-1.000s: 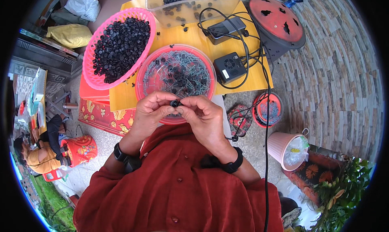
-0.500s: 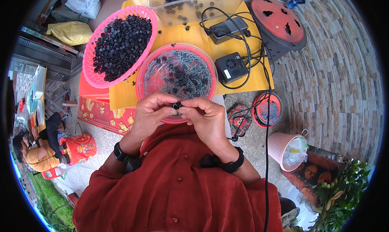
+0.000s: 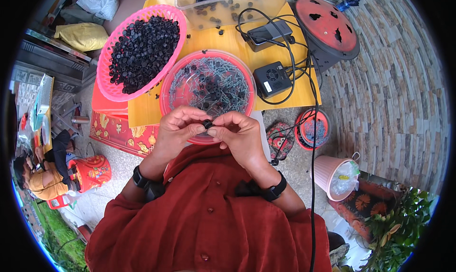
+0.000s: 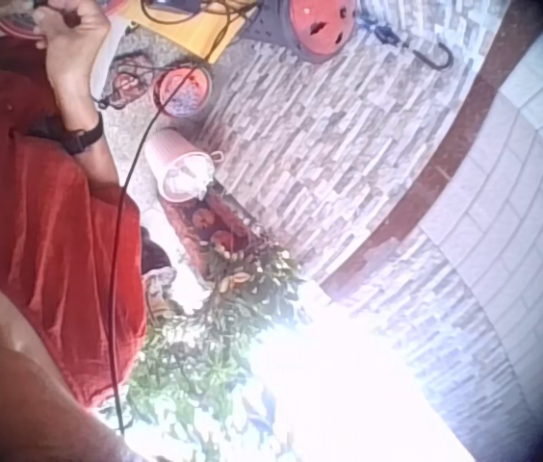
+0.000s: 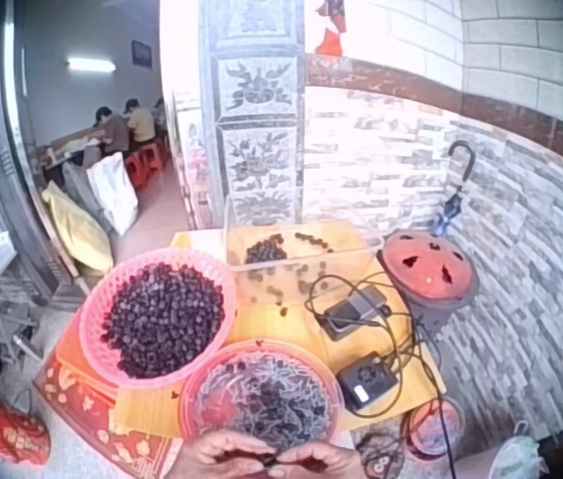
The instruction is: Manually sorting small black plastic components from a tray into a basket.
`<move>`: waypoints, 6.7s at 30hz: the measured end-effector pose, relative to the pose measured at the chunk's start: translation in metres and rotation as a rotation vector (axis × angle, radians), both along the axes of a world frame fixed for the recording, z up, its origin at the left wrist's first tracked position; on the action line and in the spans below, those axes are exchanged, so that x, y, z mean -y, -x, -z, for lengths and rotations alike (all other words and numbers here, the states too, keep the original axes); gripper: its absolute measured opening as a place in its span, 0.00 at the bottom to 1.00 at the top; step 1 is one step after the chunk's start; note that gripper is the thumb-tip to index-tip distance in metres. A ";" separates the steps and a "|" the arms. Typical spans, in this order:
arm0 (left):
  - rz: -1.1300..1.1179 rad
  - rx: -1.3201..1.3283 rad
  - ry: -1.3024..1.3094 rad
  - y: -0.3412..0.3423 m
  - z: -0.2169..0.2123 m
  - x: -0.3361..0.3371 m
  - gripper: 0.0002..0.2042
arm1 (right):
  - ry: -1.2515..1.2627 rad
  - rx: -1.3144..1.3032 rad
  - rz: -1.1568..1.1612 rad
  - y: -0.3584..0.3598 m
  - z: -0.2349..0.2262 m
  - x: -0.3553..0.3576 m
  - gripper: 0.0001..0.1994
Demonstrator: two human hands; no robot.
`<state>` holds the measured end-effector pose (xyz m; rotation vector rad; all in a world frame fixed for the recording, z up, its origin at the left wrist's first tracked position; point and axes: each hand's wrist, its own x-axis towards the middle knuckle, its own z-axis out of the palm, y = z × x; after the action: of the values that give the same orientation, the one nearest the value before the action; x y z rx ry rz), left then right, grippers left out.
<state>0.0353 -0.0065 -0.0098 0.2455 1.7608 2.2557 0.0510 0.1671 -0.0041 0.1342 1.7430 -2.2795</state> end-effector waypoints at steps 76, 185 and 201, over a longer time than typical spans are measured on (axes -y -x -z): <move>-0.029 -0.280 0.266 0.000 0.010 -0.005 0.08 | 0.207 0.277 -0.001 -0.004 -0.001 0.000 0.08; 0.072 0.361 0.113 0.061 0.008 0.042 0.09 | -0.896 -0.507 -0.159 0.053 0.019 0.015 0.06; 0.095 0.222 0.082 0.065 0.004 0.010 0.15 | 0.030 -0.101 0.031 0.072 0.016 0.002 0.06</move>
<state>-0.0298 -0.0167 -0.0142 0.0575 1.6843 2.0521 -0.0213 0.1655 -0.0202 0.0413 1.7660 -2.3712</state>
